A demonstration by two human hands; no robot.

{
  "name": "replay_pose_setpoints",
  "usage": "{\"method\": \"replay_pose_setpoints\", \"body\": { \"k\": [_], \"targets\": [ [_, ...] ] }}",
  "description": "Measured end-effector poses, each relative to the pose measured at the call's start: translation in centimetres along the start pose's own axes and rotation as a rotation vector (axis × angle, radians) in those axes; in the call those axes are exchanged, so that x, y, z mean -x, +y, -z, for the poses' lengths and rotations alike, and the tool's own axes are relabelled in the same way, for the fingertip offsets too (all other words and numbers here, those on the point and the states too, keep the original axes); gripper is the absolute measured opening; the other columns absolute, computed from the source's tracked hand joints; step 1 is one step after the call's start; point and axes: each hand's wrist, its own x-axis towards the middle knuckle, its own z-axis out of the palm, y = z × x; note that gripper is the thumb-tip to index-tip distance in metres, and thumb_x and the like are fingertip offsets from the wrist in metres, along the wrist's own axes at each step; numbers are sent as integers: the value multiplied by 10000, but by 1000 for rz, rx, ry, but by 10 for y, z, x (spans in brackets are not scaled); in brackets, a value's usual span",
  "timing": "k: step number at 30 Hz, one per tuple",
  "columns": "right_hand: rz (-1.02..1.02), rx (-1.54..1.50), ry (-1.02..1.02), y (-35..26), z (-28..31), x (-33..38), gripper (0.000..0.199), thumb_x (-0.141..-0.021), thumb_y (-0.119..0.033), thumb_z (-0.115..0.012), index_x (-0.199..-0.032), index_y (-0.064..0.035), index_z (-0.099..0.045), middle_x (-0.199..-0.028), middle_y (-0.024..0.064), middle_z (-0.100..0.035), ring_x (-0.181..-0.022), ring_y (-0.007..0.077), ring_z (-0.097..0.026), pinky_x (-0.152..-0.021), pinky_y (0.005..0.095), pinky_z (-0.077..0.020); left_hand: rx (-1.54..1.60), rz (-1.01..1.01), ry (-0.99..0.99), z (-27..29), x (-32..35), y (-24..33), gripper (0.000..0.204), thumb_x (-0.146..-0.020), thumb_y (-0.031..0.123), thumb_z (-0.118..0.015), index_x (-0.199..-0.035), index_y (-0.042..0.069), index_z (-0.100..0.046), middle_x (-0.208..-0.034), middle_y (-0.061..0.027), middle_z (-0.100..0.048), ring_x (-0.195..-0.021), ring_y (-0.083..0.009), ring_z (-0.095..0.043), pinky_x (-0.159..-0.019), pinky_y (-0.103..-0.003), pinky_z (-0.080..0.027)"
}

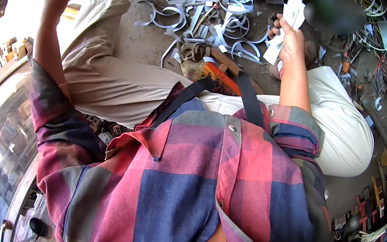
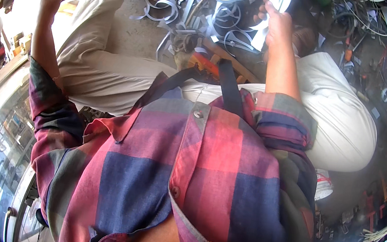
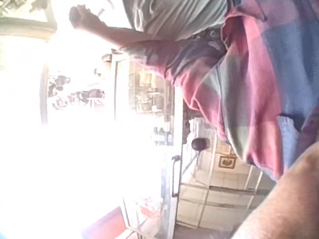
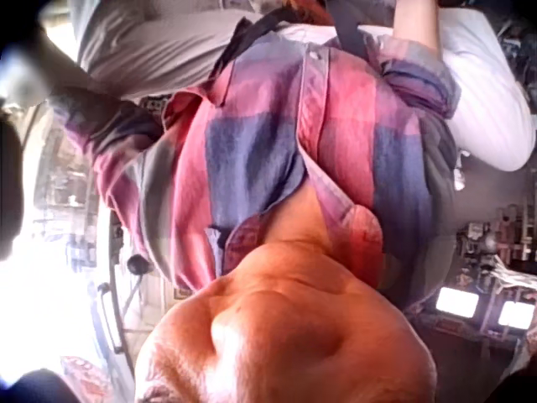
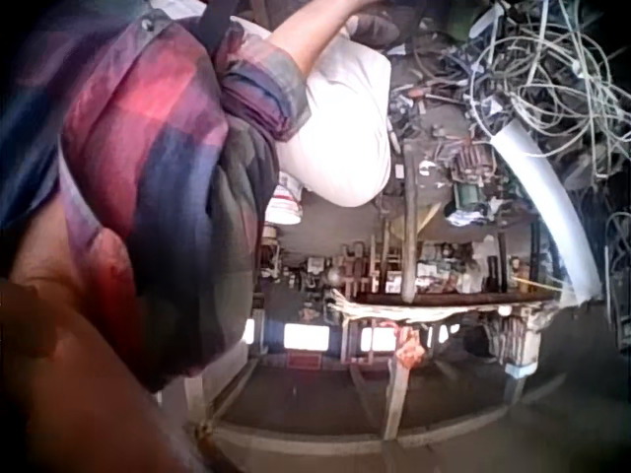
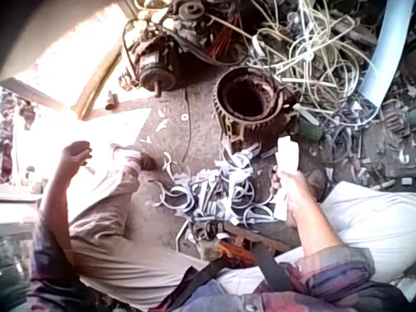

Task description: The person walks through a cluttered scrapyard and enters a room filled with metal parts and wires. They sit on the floor and begin sorting through a pile of scrap, picking up and examining various metal pieces and wires.

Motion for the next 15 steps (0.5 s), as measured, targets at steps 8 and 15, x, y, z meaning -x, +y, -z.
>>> {"method": "replay_pose_setpoints", "body": {
  "k": [8, 15],
  "targets": [
    [1, -61, -34, 0, 9, 1, 203, -862, -114, -562, -1008, 27, -571, -777, 66, -568, -612, 121, -514, -569, 311, -506, -256, -215, -962, -282, 37, -21, 434, -732, 208, -683, -1133, 73, -583, -1067, -138, -625, -973, -239, -604, -873, -311, -462],
    [-26, -73, -47, 4, 13, 2, 205, -876, -125, -555, -1032, 7, -576, -784, 45, -576, -610, 98, -521, -597, 303, -522, -817, -709, -864, -343, 125, -43, 499, -664, 185, -689, -1144, 178, -554, -1082, -143, -541, -1005, -305, -556, -831, -373, -481]
  ]
}}
